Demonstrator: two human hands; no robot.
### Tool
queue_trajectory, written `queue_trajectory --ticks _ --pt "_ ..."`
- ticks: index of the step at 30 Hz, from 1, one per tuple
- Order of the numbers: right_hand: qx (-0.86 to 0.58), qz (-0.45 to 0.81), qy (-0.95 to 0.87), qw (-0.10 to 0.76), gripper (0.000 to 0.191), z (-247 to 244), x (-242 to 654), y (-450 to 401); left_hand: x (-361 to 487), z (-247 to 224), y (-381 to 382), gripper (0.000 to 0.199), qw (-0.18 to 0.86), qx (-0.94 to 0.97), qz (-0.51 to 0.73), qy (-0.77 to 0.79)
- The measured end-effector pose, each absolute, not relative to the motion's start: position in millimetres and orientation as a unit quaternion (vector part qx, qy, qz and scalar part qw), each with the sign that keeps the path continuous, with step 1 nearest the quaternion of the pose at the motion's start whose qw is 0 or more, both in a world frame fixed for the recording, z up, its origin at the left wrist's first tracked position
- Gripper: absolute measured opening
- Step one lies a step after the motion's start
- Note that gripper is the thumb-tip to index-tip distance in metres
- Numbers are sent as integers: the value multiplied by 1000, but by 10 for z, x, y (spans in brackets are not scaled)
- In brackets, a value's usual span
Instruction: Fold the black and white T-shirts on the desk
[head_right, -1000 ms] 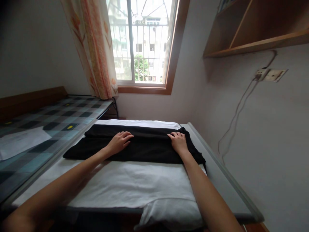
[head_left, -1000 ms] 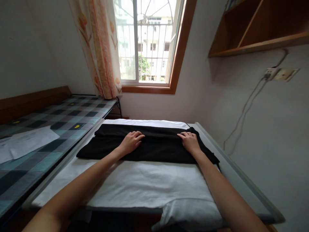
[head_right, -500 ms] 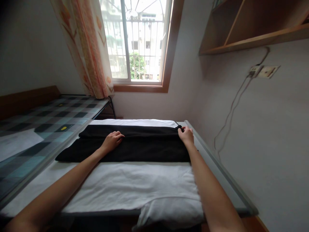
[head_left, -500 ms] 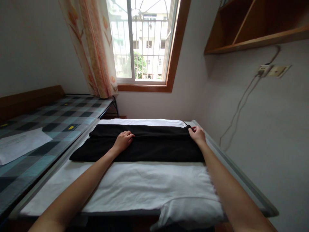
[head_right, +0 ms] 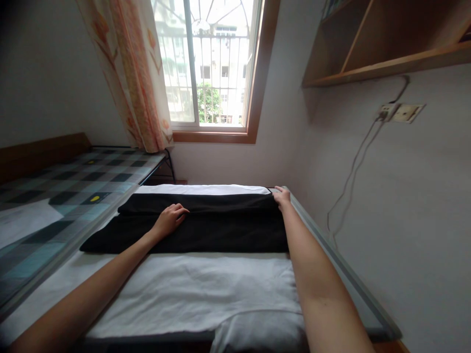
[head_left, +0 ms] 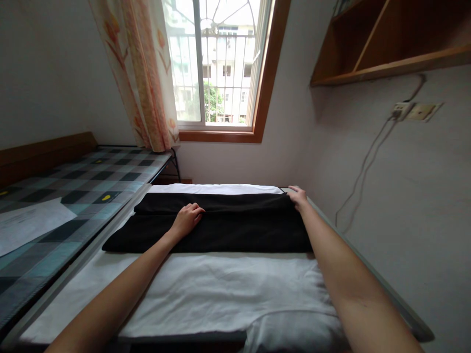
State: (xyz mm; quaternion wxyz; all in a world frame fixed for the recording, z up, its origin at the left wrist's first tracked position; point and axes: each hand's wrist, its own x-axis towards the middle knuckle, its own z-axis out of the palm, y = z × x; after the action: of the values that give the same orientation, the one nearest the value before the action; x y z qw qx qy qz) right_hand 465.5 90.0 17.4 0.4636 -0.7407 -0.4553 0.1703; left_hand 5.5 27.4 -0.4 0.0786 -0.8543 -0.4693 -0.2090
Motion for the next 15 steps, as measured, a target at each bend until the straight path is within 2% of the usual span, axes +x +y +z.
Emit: queue_trajectory --ticks 5,10,15 --pt "-746 224 -397 486 47 91 4639 738 48 -4 284 18 63 -855 -211 -470" --pt "-744 216 -397 492 51 91 4631 615 51 20 268 18 63 -860 -213 -460" --pt "-780 122 -467 398 63 109 4635 434 45 21 259 18 70 -862 -227 -447"
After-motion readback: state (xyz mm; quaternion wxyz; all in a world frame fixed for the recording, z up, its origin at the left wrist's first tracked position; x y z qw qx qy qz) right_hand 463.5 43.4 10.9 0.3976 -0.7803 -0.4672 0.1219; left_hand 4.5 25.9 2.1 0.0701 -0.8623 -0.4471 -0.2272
